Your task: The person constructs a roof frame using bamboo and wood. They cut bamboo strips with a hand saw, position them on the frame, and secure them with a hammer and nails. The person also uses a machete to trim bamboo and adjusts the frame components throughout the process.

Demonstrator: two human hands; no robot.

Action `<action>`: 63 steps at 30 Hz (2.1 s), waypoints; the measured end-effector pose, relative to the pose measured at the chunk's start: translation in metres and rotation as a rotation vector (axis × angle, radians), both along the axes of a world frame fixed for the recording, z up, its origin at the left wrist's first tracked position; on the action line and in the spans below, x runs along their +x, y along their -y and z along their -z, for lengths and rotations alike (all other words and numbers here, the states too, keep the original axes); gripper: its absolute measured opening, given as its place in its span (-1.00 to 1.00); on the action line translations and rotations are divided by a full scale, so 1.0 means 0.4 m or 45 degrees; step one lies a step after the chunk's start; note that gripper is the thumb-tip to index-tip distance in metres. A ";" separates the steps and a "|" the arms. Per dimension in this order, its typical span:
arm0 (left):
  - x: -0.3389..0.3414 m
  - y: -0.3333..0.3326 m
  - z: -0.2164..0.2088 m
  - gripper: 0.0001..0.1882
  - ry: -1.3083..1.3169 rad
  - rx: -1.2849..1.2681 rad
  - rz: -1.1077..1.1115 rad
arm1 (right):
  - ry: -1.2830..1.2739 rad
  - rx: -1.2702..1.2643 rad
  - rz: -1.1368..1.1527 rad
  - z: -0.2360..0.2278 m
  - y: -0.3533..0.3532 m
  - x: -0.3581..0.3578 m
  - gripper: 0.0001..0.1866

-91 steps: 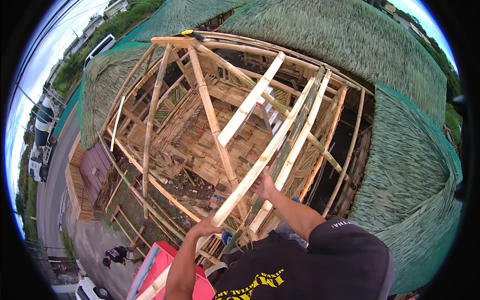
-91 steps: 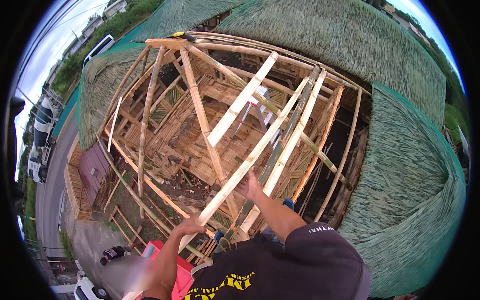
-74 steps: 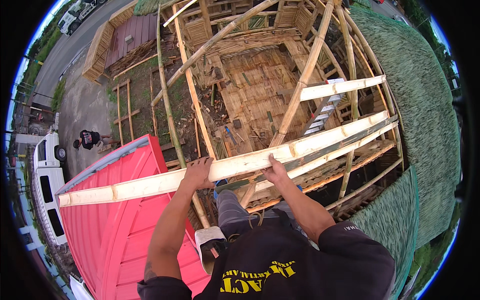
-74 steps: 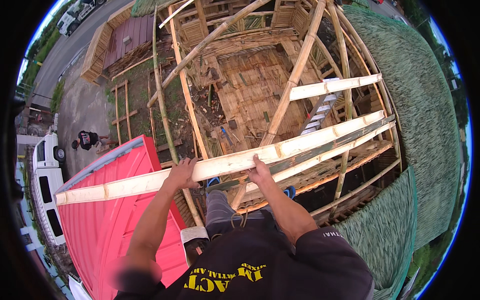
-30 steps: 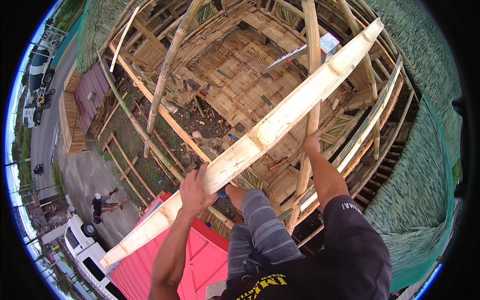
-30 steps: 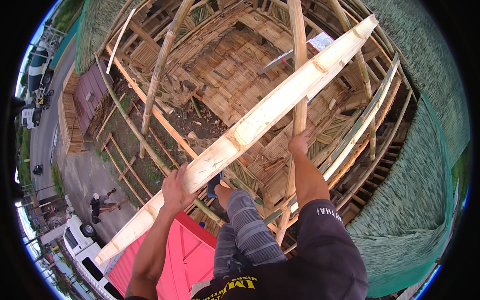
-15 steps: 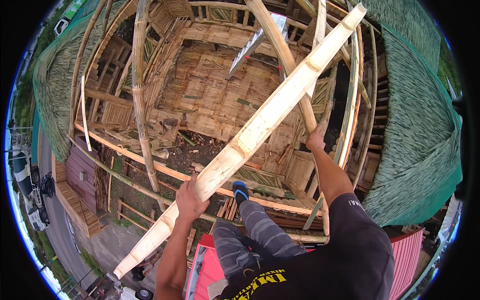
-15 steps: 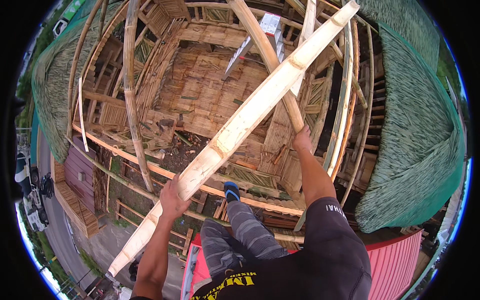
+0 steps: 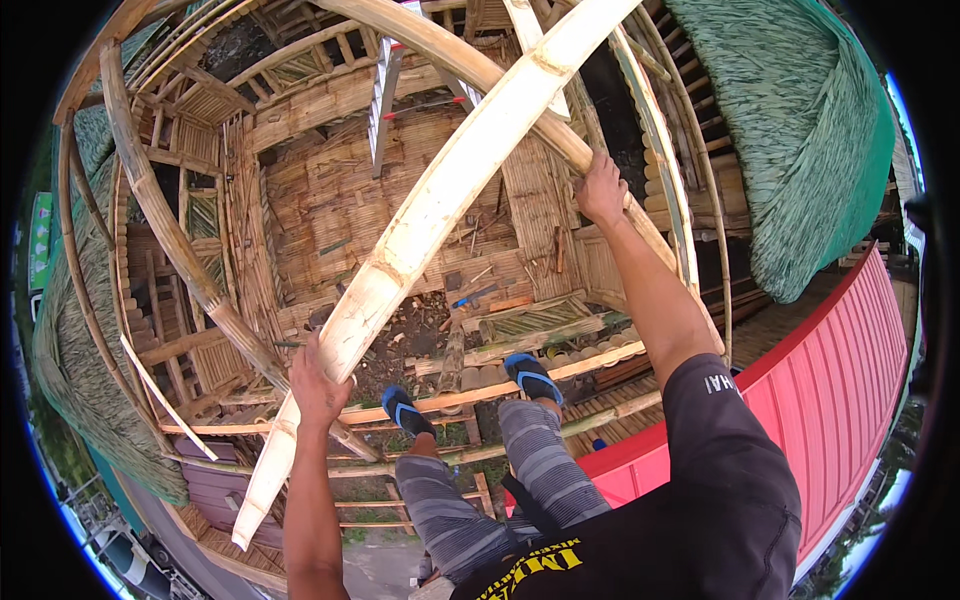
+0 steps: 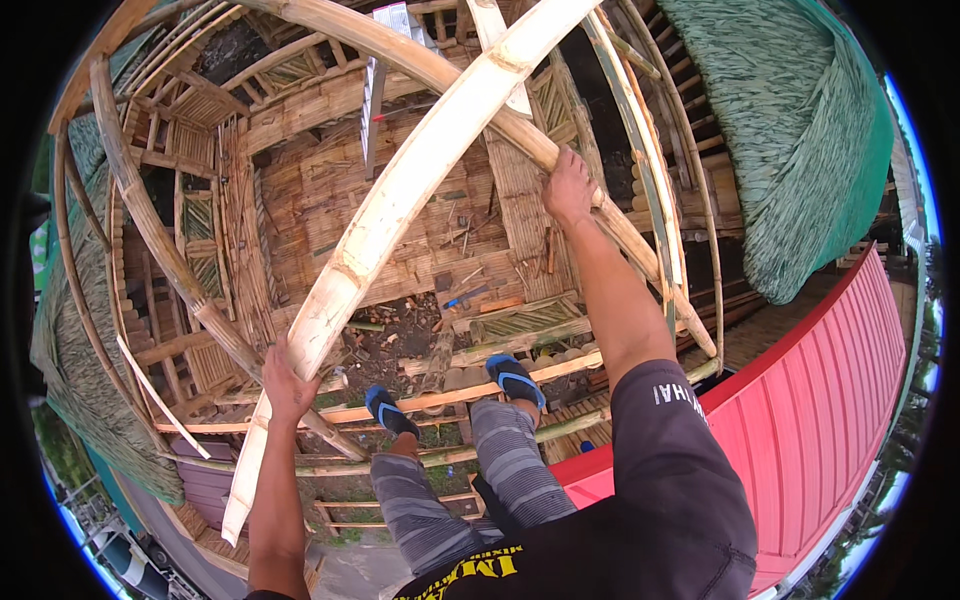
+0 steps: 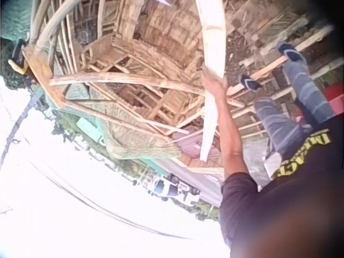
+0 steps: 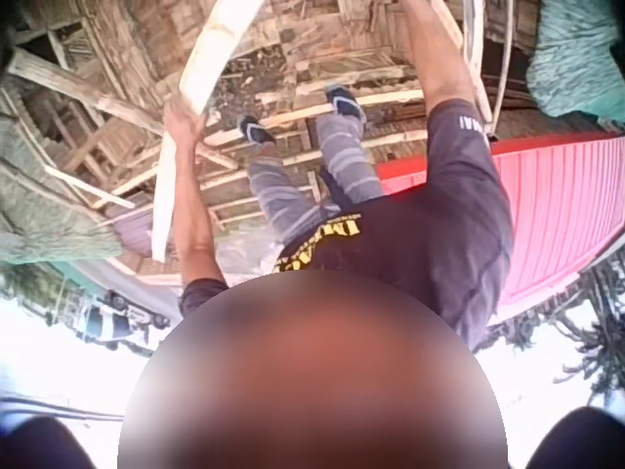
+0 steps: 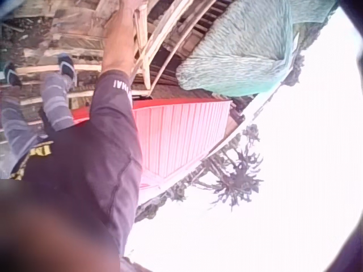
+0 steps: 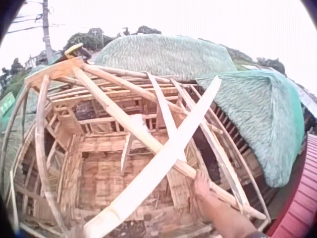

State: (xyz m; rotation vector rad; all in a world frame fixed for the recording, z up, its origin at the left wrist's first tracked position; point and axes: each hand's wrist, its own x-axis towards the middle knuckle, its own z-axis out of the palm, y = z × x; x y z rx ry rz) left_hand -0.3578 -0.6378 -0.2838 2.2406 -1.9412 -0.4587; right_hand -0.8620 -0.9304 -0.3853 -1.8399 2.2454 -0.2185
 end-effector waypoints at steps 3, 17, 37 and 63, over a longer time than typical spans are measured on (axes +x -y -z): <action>0.108 0.093 0.077 0.07 0.057 -0.046 0.106 | 0.018 -0.008 0.052 0.008 -0.005 -0.002 -0.24; 0.246 0.296 0.266 0.06 0.138 -0.239 0.413 | -0.111 -0.286 0.238 0.100 -0.036 0.060 -0.33; 0.448 0.309 0.315 0.12 0.226 -0.694 0.620 | 0.104 -1.032 -1.076 0.077 -0.406 1.010 -0.65; 0.884 -1.143 0.555 -0.53 -0.569 0.651 -0.668 | 0.146 -0.835 -0.896 0.202 -0.613 1.827 -0.55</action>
